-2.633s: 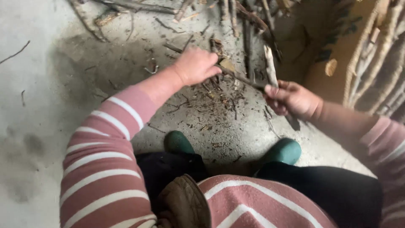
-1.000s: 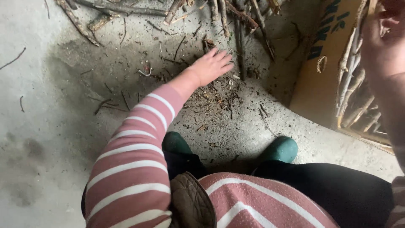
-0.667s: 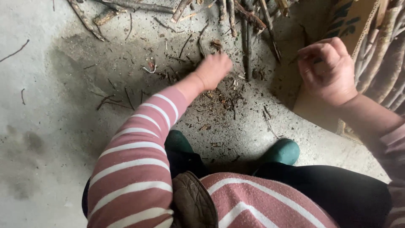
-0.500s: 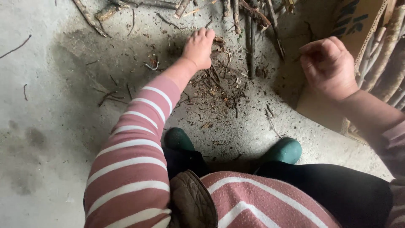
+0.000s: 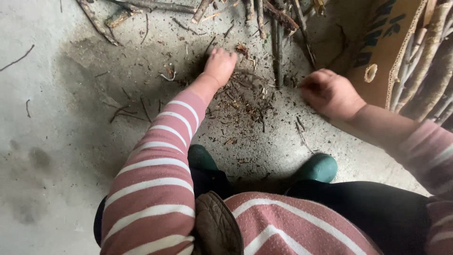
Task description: Picking up sticks and branches from the floor and placing them into a cardboard box.
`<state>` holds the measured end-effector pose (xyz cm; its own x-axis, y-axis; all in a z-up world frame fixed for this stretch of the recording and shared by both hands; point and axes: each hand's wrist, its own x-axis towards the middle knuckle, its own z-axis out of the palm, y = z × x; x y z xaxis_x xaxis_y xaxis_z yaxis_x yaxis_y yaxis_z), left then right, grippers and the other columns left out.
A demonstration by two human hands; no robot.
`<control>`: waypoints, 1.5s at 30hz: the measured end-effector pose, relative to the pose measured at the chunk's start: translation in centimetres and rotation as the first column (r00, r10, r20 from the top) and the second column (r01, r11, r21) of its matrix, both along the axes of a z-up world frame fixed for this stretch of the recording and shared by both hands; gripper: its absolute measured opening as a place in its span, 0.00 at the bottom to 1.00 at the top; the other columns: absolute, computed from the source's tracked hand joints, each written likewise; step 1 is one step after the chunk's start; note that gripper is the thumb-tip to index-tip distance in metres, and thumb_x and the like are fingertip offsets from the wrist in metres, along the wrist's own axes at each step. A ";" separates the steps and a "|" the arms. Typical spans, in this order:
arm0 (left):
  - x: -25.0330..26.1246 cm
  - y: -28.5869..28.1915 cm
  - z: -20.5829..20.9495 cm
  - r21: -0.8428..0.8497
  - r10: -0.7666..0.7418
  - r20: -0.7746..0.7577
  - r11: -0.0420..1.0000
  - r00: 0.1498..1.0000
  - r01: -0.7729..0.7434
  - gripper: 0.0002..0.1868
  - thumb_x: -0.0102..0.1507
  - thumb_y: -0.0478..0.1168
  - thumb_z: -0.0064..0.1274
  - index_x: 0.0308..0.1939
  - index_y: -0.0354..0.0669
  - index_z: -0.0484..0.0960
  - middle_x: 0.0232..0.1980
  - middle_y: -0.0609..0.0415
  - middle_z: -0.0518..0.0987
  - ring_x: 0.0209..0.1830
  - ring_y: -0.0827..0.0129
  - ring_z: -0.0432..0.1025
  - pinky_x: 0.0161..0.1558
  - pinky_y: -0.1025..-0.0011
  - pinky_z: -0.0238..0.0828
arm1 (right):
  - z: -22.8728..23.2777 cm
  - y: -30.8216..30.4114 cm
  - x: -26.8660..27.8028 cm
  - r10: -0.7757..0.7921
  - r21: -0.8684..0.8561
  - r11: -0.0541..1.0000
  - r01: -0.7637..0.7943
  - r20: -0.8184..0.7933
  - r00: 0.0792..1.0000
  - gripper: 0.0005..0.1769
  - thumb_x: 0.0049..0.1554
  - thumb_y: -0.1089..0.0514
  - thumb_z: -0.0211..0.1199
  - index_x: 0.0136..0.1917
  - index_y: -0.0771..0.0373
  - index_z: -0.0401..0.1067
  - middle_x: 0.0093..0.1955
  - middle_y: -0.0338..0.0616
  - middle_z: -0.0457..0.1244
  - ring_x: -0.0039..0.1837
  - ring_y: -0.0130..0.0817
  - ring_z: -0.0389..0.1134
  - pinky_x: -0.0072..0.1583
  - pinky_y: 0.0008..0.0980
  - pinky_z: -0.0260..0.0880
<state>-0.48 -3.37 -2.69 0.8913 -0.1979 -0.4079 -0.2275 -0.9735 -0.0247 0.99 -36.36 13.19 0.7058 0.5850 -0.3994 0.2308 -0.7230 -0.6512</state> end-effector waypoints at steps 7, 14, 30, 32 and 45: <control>1.8 -4.9 6.2 -0.527 0.624 -0.540 0.273 0.565 -0.805 0.25 0.56 0.30 0.62 0.57 0.43 0.75 0.57 0.51 0.78 0.53 0.65 0.75 0.52 0.74 0.81 | -1.2 2.1 -0.9 -0.266 -0.238 0.957 0.163 -0.508 0.819 0.21 0.65 0.51 0.58 0.68 0.60 0.69 0.52 0.47 0.69 0.49 0.38 0.70 0.53 0.33 0.75; 3.2 -14.4 -1.8 -0.697 0.620 -0.644 -0.236 0.448 -0.677 0.22 0.42 0.40 0.65 0.41 0.50 0.86 0.32 0.52 0.83 0.28 0.56 0.83 0.30 0.60 0.85 | -6.2 5.1 -0.7 -0.582 0.063 0.610 0.790 -0.642 0.500 0.35 0.62 0.37 0.64 0.71 0.61 0.65 0.65 0.64 0.63 0.64 0.56 0.70 0.57 0.54 0.78; 3.9 -19.3 13.2 -0.764 0.165 -0.632 -0.295 0.757 -0.574 0.43 0.58 0.70 0.42 0.66 0.42 0.68 0.68 0.48 0.71 0.69 0.66 0.64 0.71 0.69 0.57 | -3.0 -2.0 2.2 -0.399 0.511 0.751 0.419 -0.154 0.904 0.25 0.59 0.48 0.67 0.59 0.61 0.59 0.53 0.40 0.62 0.55 0.32 0.62 0.59 0.35 0.68; 3.7 -18.8 15.6 -0.777 0.147 -0.627 -0.185 0.765 -0.602 0.61 0.51 0.79 0.37 0.76 0.39 0.57 0.80 0.44 0.59 0.81 0.62 0.54 0.78 0.67 0.44 | 2.0 -3.2 2.8 -0.349 0.578 0.686 0.443 -0.273 0.896 0.27 0.60 0.53 0.64 0.66 0.63 0.56 0.60 0.45 0.64 0.62 0.38 0.68 0.67 0.39 0.72; 7.5 -9.0 -7.4 -0.693 0.881 -0.041 0.315 0.472 -0.648 0.13 0.55 0.53 0.53 0.29 0.50 0.76 0.36 0.49 0.80 0.43 0.48 0.75 0.43 0.54 0.69 | -1.2 -11.5 11.1 -0.778 0.346 0.124 0.930 -0.547 0.307 0.44 0.49 0.33 0.66 0.69 0.62 0.65 0.54 0.54 0.70 0.51 0.35 0.81 0.50 0.25 0.88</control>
<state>6.98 -12.40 -10.09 0.7930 0.5780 -0.1925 0.5380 -0.5160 0.6666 12.13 -47.84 12.03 0.8415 -0.2311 -0.4883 -0.4703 0.1314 -0.8727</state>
